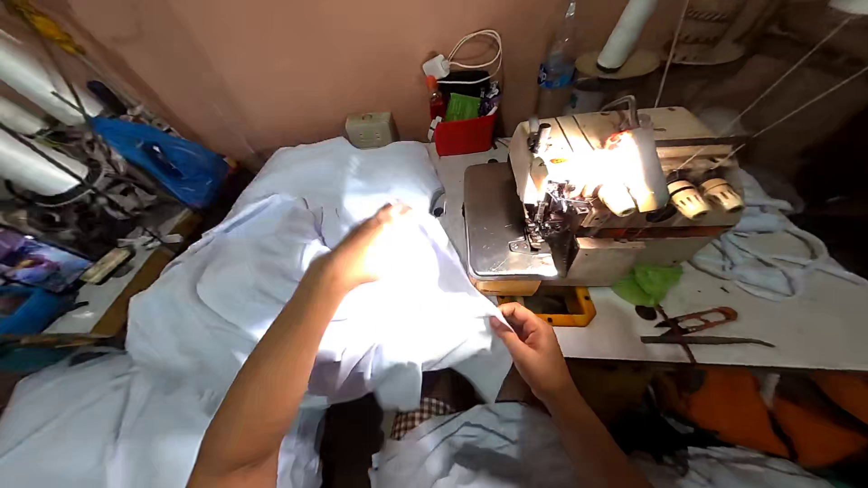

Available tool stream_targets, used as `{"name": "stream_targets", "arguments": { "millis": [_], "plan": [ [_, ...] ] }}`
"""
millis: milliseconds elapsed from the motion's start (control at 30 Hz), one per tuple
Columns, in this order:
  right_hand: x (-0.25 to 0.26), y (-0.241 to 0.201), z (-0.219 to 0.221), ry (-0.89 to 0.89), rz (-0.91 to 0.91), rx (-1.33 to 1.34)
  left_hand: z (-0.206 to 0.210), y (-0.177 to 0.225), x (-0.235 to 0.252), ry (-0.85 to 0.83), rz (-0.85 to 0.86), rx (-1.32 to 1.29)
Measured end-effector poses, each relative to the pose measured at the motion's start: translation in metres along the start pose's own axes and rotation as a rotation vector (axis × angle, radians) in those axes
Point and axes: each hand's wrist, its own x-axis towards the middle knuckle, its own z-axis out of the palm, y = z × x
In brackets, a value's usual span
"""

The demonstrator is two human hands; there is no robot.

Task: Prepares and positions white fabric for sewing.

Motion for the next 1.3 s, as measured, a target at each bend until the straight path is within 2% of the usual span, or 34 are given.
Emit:
{"name": "stream_targets", "arguments": {
  "millis": [100, 133, 167, 300, 400, 533, 600, 633, 700, 767, 900, 967, 1000, 1100, 1167, 1200, 1300],
  "plan": [
    [0.000, 0.000, -0.002, 0.034, 0.008, -0.063, 0.028, -0.001, -0.028, -0.370, 0.204, 0.095],
    [0.000, 0.000, -0.002, 0.043, 0.011, -0.067, 0.032, 0.001, -0.035, -0.430, 0.257, 0.131],
    [0.001, 0.000, -0.002, 0.048, 0.012, -0.062, 0.036, 0.000, -0.043, -0.414, 0.308, 0.160],
    [0.001, 0.001, -0.003, 0.042, 0.003, -0.038, 0.032, -0.005, -0.079, -0.157, 0.427, 0.223],
    [0.001, 0.003, -0.005, 0.046, 0.009, -0.016, 0.033, 0.003, -0.111, -0.174, 0.409, 0.298],
    [0.003, 0.001, -0.006, 0.054, 0.024, 0.015, 0.055, -0.002, -0.131, -0.001, 0.236, 0.400],
    [0.002, 0.000, -0.005, 0.049, 0.028, 0.018, 0.052, -0.011, -0.133, -0.043, 0.077, 0.304],
    [0.002, 0.000, -0.005, 0.048, 0.032, 0.022, 0.053, -0.017, -0.133, -0.079, 0.055, 0.241],
    [0.001, 0.000, -0.006, 0.041, 0.032, 0.023, 0.063, -0.030, -0.134, -0.073, 0.128, 0.173],
    [0.001, 0.001, -0.009, 0.031, 0.030, 0.019, 0.070, -0.035, -0.137, -0.030, 0.209, 0.209],
    [-0.001, 0.001, -0.010, 0.038, 0.049, 0.032, 0.064, -0.020, -0.147, 0.022, 0.268, 0.165],
    [-0.003, -0.004, -0.009, 0.040, 0.096, 0.071, 0.067, -0.005, -0.138, 0.147, 0.392, 0.045],
    [-0.004, -0.007, -0.008, 0.035, 0.114, 0.097, 0.068, 0.005, -0.130, 0.149, 0.456, -0.067],
    [-0.009, -0.011, -0.007, 0.004, 0.104, 0.158, 0.074, 0.031, -0.092, -0.003, 0.621, -0.461],
    [-0.016, -0.016, -0.007, -0.008, 0.100, 0.199, 0.079, 0.039, -0.068, -0.125, 0.633, -0.598],
    [-0.018, -0.018, -0.008, -0.009, 0.100, 0.212, 0.084, 0.043, -0.060, -0.127, 0.611, -0.611],
    [-0.025, -0.019, -0.012, -0.015, 0.128, 0.224, 0.098, 0.058, -0.051, -0.007, 0.482, -0.552]
  ]
}}
